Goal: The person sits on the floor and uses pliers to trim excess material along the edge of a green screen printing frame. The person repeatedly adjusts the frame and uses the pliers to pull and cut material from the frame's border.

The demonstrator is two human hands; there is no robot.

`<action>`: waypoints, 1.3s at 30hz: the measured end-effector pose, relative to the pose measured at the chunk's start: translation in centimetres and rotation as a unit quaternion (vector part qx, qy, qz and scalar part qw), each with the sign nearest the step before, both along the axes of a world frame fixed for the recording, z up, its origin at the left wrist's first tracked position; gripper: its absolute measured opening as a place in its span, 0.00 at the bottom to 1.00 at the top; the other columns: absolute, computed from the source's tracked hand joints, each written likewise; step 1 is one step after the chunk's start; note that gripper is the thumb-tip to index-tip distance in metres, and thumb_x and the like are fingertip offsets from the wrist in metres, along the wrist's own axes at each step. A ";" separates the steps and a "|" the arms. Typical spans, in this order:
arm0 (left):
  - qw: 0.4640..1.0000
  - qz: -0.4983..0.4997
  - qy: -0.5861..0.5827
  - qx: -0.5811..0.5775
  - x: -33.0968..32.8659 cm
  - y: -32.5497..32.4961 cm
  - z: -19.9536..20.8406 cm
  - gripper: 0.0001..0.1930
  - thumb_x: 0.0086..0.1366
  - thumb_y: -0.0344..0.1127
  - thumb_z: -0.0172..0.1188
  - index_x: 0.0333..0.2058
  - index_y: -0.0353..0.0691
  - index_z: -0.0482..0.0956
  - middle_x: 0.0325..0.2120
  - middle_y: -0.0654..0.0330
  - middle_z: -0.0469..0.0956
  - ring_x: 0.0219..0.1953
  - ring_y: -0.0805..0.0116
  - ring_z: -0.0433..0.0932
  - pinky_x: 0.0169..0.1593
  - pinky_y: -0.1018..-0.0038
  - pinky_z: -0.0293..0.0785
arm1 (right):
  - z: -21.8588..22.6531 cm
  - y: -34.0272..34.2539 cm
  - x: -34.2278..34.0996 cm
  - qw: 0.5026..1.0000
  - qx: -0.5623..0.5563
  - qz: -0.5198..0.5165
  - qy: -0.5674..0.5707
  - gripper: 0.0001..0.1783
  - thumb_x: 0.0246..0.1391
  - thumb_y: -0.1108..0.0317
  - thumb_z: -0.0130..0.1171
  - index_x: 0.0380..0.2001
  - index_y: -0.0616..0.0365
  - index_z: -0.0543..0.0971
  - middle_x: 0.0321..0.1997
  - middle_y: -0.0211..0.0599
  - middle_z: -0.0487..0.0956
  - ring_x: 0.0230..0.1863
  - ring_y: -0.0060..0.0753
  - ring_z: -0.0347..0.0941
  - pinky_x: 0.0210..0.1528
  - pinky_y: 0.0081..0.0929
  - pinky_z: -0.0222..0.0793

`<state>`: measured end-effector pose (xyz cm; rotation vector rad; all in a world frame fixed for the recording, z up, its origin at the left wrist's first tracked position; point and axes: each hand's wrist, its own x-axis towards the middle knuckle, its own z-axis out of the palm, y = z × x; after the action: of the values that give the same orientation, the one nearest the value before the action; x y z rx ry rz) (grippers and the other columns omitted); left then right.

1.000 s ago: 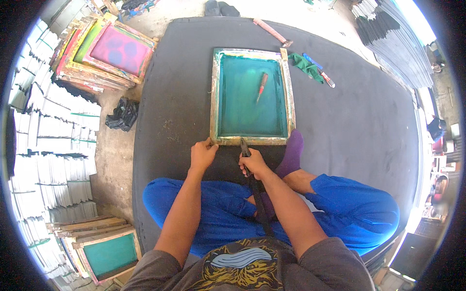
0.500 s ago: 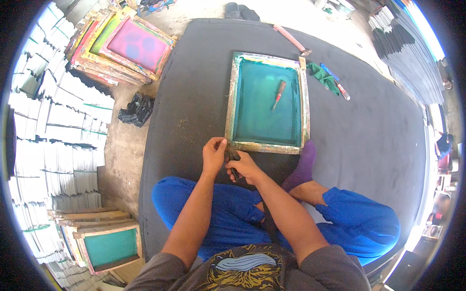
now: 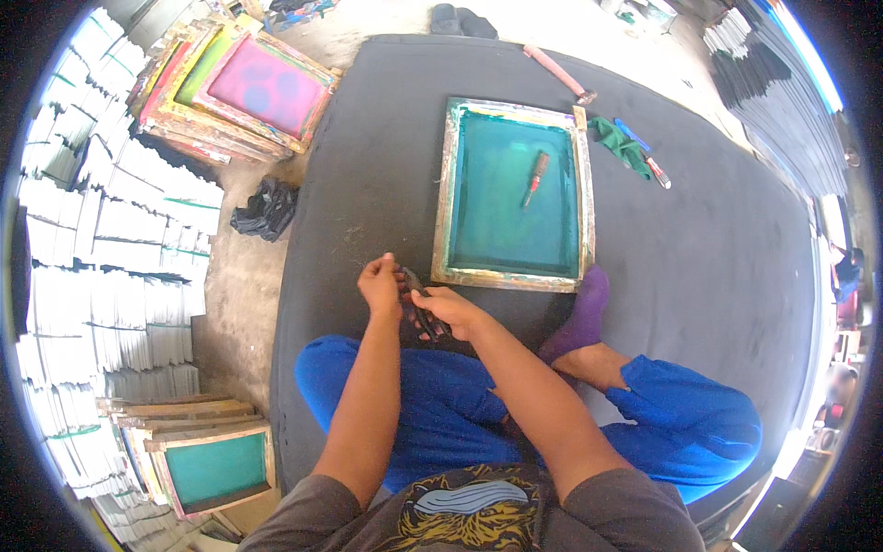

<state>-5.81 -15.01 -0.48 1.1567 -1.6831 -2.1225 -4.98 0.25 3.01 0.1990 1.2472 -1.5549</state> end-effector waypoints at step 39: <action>0.934 -0.247 -0.041 -0.257 0.0 5.0 1.6 0.17 0.64 0.45 0.66 0.40 0.36 0.86 0.39 0.50 0.79 0.43 0.53 0.80 0.50 0.61 0.75 | 3.2 6.8 2.4 0.799 0.539 0.077 0.255 0.22 0.63 0.58 0.55 0.45 0.70 0.77 0.45 0.67 0.81 0.50 0.68 0.79 0.55 0.57 0.73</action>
<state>-5.85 -10.00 1.10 0.7233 -2.5763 -1.6792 -2.58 7.08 6.19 0.3973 2.4270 -0.5834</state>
